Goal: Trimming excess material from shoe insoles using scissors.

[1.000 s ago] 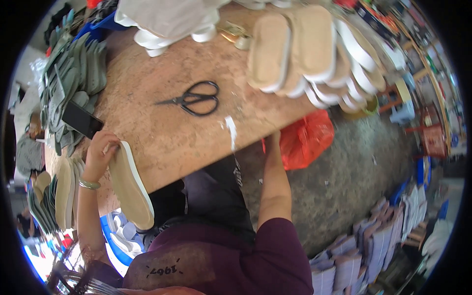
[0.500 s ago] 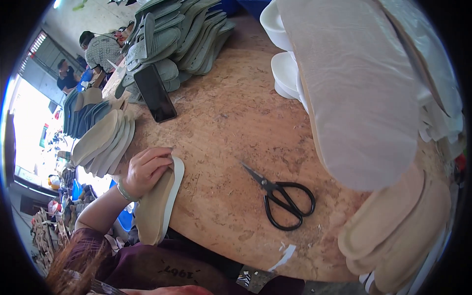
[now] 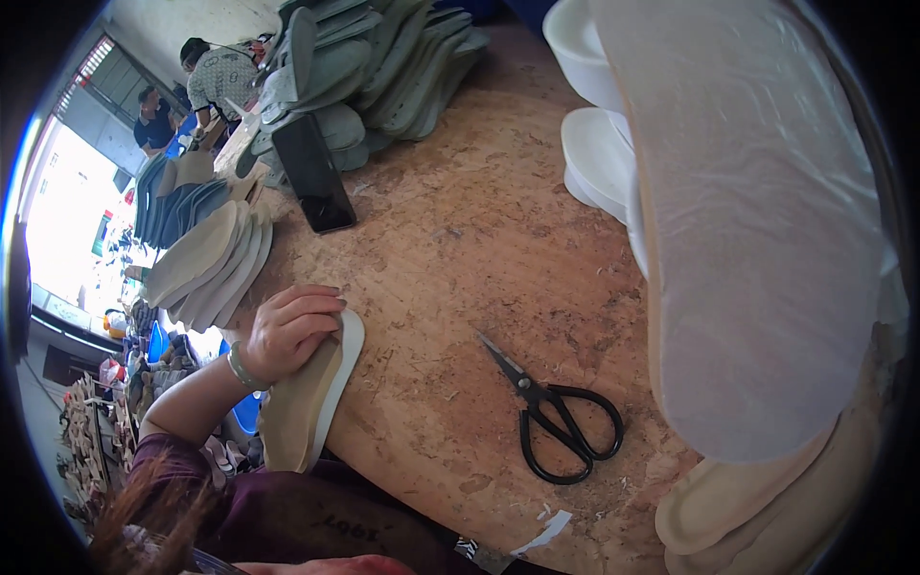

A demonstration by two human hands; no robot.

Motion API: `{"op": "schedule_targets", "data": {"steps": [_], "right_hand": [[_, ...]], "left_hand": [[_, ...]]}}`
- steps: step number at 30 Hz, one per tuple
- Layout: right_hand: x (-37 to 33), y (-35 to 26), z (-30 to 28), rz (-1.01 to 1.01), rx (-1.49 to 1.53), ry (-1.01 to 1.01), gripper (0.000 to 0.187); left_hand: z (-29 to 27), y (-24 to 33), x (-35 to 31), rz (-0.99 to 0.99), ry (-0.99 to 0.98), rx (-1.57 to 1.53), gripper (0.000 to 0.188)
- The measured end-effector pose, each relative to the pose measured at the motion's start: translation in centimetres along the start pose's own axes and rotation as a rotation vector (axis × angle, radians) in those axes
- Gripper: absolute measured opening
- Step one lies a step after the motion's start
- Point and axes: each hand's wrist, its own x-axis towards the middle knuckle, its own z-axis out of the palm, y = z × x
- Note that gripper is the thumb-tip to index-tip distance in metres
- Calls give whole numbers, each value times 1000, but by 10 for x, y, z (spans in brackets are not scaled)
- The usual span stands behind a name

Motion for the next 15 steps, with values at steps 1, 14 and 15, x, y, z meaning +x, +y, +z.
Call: {"op": "schedule_targets", "data": {"steps": [1,14,15], "right_hand": [[-7,0,-6,-12,-37,7,25],[-318,7,-156,-41,-570,290,23],[-383,26,-197,0,-631,380,23]], "left_hand": [[-1,-1,-1,-5,9,0,17],[8,-6,-6,130,109,-41,23],[4,-3,-6,152,159,-48,22]]}}
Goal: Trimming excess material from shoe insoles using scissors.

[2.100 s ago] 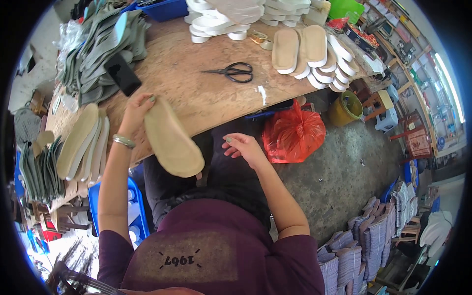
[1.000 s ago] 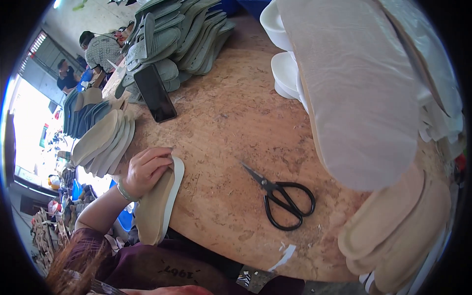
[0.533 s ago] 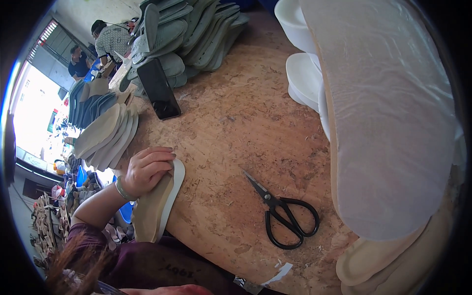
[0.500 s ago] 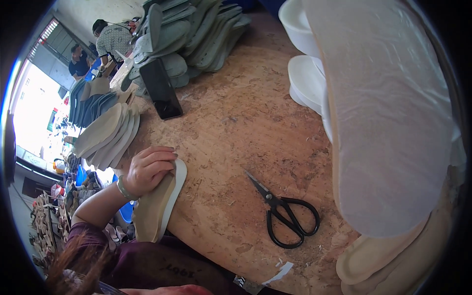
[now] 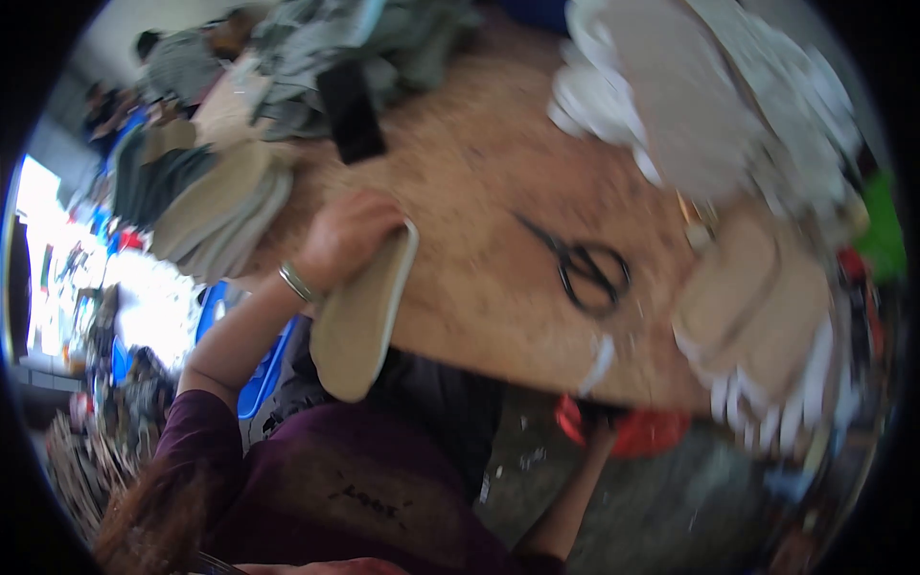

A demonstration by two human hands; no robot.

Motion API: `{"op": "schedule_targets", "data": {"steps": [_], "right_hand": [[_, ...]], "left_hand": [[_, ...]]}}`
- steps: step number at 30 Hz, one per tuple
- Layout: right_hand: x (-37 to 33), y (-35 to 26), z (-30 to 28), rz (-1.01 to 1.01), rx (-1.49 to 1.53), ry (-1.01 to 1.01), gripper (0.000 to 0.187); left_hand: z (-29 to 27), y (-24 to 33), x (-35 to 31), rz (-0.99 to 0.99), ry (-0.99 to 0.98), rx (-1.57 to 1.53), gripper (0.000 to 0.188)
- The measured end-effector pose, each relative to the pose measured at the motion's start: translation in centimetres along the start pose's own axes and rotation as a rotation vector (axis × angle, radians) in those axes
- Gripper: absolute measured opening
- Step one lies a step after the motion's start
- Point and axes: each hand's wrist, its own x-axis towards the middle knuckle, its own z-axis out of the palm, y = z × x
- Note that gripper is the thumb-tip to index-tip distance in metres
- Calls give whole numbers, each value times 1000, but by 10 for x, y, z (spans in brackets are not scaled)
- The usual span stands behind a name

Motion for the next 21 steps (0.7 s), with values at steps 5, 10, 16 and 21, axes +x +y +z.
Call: {"op": "schedule_targets", "data": {"steps": [5,10,16,21], "right_hand": [[-102,-185,-81,495,686,-47,25],[-189,-235,-156,447,597,-73,22],[-237,-316,-191,311,603,-143,23],[-207,-380,-158,191,640,-97,28]], "left_hand": [[-5,-7,-10,24,52,19,12],[4,-9,-13,73,54,-82,12],[-7,-23,-21,186,73,-151,15],[-8,-28,-22,282,-135,-147,15]]}}
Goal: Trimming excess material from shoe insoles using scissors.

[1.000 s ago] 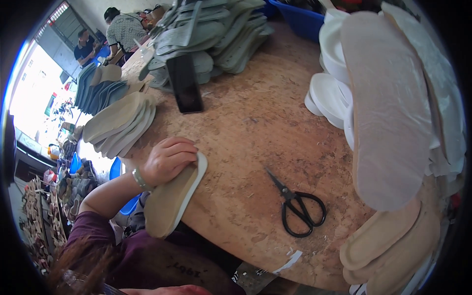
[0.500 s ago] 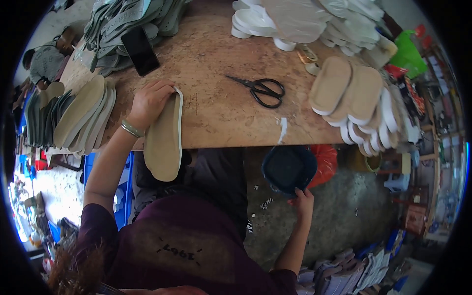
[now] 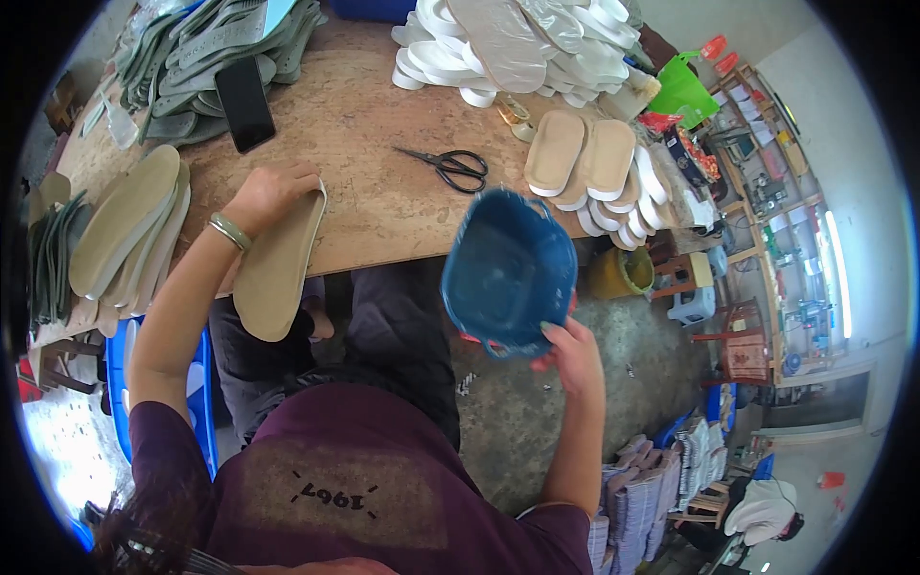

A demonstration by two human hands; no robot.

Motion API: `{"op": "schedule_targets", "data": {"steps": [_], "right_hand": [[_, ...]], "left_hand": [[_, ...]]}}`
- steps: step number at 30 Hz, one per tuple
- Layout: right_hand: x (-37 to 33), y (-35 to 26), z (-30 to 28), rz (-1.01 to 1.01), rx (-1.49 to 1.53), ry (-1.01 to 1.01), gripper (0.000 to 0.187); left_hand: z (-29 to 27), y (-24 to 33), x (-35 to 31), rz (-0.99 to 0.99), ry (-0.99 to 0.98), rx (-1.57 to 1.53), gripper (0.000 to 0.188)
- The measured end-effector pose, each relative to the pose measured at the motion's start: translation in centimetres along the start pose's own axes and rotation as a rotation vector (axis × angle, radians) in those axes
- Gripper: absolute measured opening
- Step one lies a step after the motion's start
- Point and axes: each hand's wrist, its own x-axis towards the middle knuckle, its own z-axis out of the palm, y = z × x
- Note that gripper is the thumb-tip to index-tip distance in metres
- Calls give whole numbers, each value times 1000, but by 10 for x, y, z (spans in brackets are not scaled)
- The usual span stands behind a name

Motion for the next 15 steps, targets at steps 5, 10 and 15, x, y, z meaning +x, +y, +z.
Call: {"op": "schedule_targets", "data": {"steps": [5,10,15], "right_hand": [[47,-14,58,-61,-33,-11,28],[93,-12,101,-215,-51,-10,25],[117,-6,126,-322,-18,25,23]], "left_hand": [[-2,16,-4,-174,-50,-15,17],[-1,40,-11,-341,34,-118,38],[-5,55,-12,-399,22,-126,47]]}}
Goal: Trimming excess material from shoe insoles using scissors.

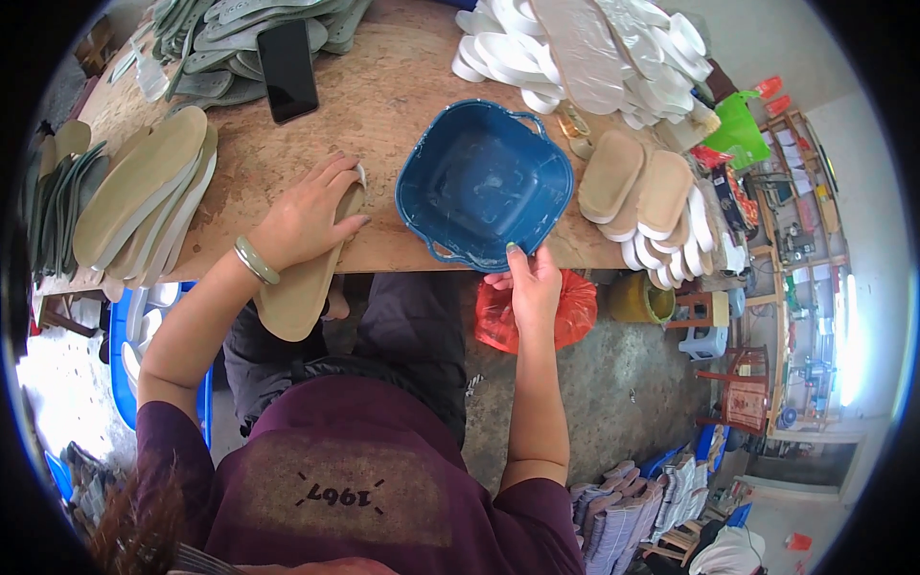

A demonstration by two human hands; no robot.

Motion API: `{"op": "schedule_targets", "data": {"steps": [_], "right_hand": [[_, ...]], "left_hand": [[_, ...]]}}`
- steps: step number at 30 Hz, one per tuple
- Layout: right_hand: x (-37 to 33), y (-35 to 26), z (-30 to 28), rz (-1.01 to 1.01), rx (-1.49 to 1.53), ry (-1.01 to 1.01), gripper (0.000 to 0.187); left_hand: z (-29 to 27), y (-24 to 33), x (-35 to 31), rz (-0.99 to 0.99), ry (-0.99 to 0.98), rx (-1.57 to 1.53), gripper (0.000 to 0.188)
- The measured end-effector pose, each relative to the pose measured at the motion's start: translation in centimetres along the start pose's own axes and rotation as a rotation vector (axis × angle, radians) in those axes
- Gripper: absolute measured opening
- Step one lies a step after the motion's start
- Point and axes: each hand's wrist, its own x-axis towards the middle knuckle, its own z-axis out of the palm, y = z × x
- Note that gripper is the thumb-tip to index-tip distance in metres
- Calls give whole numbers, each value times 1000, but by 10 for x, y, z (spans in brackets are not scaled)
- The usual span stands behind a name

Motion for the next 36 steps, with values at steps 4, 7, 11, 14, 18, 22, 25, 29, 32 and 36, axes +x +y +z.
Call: {"op": "schedule_targets", "data": {"steps": [4,7,11,14,18,22,25,29,32,36], "right_hand": [[11,0,5,-45,-40,-7,24],[22,-5,1,-45,-127,-15,27],[31,-16,2,-62,-214,-19,30],[36,-22,7,-128,-281,-13,28],[41,-29,17,-134,-348,9,24],[49,-29,19,-147,-386,23,21],[51,-34,25,-140,-411,25,20],[51,-31,29,-145,-401,32,22],[51,-30,33,-150,-397,31,24],[51,-33,36,-151,-446,39,27]], "left_hand": [[-3,-6,0,32,-17,-77,45],[-11,-15,0,53,-129,-49,46],[-20,-20,-9,57,-157,-52,46],[-20,-15,-18,6,-157,31,46],[-14,-11,-25,-71,-88,133,45],[-14,-10,-23,-91,-53,54,43],[-13,-11,-24,-97,-64,68,44],[-13,-12,-23,-89,-56,34,44],[-14,-12,-25,-98,-64,40,45],[-14,-11,-26,-119,-77,78,47]]}}
